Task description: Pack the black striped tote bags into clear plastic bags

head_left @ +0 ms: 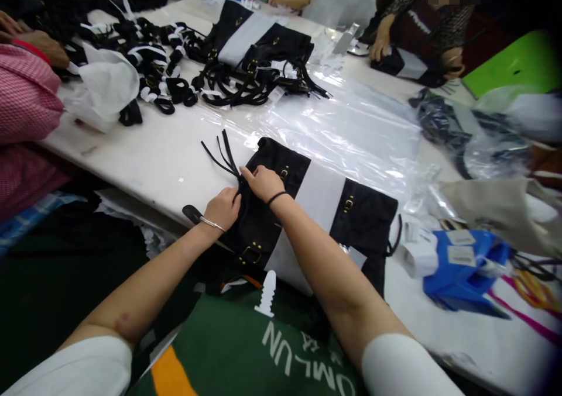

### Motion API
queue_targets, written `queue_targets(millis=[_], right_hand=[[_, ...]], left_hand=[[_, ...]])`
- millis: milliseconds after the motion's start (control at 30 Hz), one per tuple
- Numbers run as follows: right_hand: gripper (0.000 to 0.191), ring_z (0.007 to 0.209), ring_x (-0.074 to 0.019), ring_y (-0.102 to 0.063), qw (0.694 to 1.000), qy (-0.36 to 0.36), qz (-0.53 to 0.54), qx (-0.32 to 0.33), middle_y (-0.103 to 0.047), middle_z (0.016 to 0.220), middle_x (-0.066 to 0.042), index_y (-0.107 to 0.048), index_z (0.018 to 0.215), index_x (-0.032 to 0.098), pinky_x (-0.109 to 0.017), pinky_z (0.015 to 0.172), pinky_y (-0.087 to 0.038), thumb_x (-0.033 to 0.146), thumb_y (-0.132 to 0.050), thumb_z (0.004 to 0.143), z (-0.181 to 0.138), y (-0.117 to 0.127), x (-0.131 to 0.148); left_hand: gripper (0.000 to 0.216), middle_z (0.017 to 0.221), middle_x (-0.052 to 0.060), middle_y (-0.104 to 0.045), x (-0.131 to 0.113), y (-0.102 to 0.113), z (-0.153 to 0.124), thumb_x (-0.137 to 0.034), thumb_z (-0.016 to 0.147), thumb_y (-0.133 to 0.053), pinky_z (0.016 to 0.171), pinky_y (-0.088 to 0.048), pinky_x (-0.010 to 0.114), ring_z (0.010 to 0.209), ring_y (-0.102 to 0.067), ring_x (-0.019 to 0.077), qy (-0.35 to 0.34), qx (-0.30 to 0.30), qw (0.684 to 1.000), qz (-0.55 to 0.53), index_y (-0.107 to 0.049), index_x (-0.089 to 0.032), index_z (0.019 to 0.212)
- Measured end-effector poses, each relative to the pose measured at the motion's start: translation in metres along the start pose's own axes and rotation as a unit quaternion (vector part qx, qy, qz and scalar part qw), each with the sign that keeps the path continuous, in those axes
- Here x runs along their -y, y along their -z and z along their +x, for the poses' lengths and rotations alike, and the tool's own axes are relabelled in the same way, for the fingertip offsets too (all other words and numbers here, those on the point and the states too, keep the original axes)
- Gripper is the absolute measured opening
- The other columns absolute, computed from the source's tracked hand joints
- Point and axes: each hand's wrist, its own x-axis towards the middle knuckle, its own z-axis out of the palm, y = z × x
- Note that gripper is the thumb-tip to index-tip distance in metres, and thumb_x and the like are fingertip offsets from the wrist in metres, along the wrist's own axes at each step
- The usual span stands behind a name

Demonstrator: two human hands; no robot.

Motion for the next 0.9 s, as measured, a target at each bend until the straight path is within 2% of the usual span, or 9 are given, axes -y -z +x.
queue_targets(millis=[67, 167, 267, 367, 433, 533, 633, 733, 900], right_hand=[[0.047, 0.099, -0.0326, -0.068, 0.999, -0.005, -0.046, -0.001, -0.072, 0.097, -0.02, -0.065, 0.087, 0.014, -0.041, 0.087, -0.05, 0.06, -0.054, 0.088, 0.014, -0.011, -0.003], [0.029, 0.085, -0.0257, -0.071, 0.999, -0.013, -0.008, 0.035, -0.073, 0.087, -0.013, -0.064, 0.082, 0.017, -0.034, 0.078, -0.052, 0.043, -0.054, 0.09, 0.017, -0.012, -0.019], [0.034, 0.064, -0.0185, -0.069, 0.995, -0.026, 0.072, 0.069, -0.072, 0.074, -0.007, -0.063, 0.083, 0.018, -0.029, 0.067, -0.051, 0.048, -0.05, 0.093, 0.012, -0.007, -0.027], [0.044, 0.065, -0.0218, -0.069, 0.999, -0.015, 0.021, 0.048, -0.069, 0.067, -0.008, -0.063, 0.079, 0.018, -0.032, 0.069, -0.051, 0.061, -0.056, 0.087, 0.01, -0.005, -0.023], [0.041, 0.068, -0.0243, -0.069, 0.999, -0.014, -0.011, 0.044, -0.068, 0.064, -0.009, -0.063, 0.075, 0.018, -0.034, 0.07, -0.052, 0.058, -0.061, 0.085, 0.012, -0.005, -0.018], [0.036, 0.059, -0.0214, -0.066, 0.996, -0.019, 0.04, 0.076, -0.064, 0.057, -0.007, -0.061, 0.074, 0.018, -0.032, 0.062, -0.052, 0.05, -0.06, 0.088, 0.016, -0.007, -0.019], [0.025, 0.051, -0.0159, -0.062, 0.98, -0.026, 0.156, 0.119, -0.061, 0.055, -0.002, -0.059, 0.077, 0.018, -0.027, 0.052, -0.052, 0.04, -0.059, 0.09, 0.014, -0.008, -0.028], [0.009, 0.051, -0.0131, -0.06, 0.963, -0.026, 0.243, 0.115, -0.061, 0.059, 0.001, -0.056, 0.081, 0.019, -0.024, 0.05, -0.052, 0.026, -0.061, 0.08, 0.006, -0.006, -0.042], [0.025, 0.068, -0.0178, -0.064, 0.914, 0.013, 0.403, 0.055, -0.067, 0.081, -0.001, -0.056, 0.091, 0.022, -0.03, 0.061, -0.057, 0.036, -0.054, 0.071, -0.009, 0.001, -0.068]], left_hand=[[0.029, 0.102, 0.012, -0.068, -0.005, -0.001, -0.002, -0.024, 0.097, -0.04, 0.084, -0.054, 0.033, 0.094, -0.066, 0.0218, -0.007, 0.009, 0.999, 0.033, -0.063, -0.014, 0.113], [0.028, 0.101, 0.01, -0.067, -0.009, -0.001, -0.003, -0.024, 0.098, -0.04, 0.08, -0.054, 0.029, 0.092, -0.066, 0.0201, -0.024, 0.019, 0.997, 0.069, -0.062, -0.016, 0.114], [0.03, 0.098, 0.01, -0.066, -0.012, -0.002, -0.004, -0.025, 0.099, -0.038, 0.076, -0.054, 0.028, 0.089, -0.066, 0.0199, -0.043, 0.026, 0.994, 0.098, -0.061, -0.015, 0.117], [0.036, 0.096, 0.012, -0.065, -0.016, -0.003, -0.005, -0.025, 0.1, -0.035, 0.072, -0.053, 0.03, 0.086, -0.066, 0.0217, -0.063, 0.042, 0.989, 0.126, -0.059, -0.012, 0.122], [0.037, 0.096, 0.013, -0.065, -0.018, -0.003, -0.004, -0.023, 0.1, -0.035, 0.07, -0.053, 0.03, 0.085, -0.067, 0.0222, -0.068, 0.054, 0.987, 0.136, -0.059, -0.01, 0.124], [0.036, 0.095, 0.012, -0.066, -0.022, -0.003, -0.003, -0.023, 0.099, -0.037, 0.07, -0.053, 0.029, 0.083, -0.067, 0.0208, -0.069, 0.063, 0.987, 0.129, -0.059, -0.011, 0.124], [0.036, 0.096, 0.012, -0.066, -0.024, -0.004, -0.005, -0.024, 0.099, -0.037, 0.073, -0.054, 0.028, 0.085, -0.067, 0.0202, -0.06, 0.06, 0.991, 0.101, -0.06, -0.012, 0.125], [0.038, 0.103, 0.012, -0.068, -0.017, 0.001, -0.003, -0.026, 0.099, -0.038, 0.082, -0.054, 0.031, 0.093, -0.067, 0.0218, -0.031, 0.062, 0.997, 0.03, -0.061, -0.013, 0.126], [0.054, 0.087, 0.005, -0.073, 0.011, 0.025, 0.028, -0.051, 0.1, -0.032, 0.076, -0.057, 0.03, 0.082, -0.07, 0.0204, 0.062, 0.13, 0.971, -0.191, -0.073, -0.017, 0.106]])
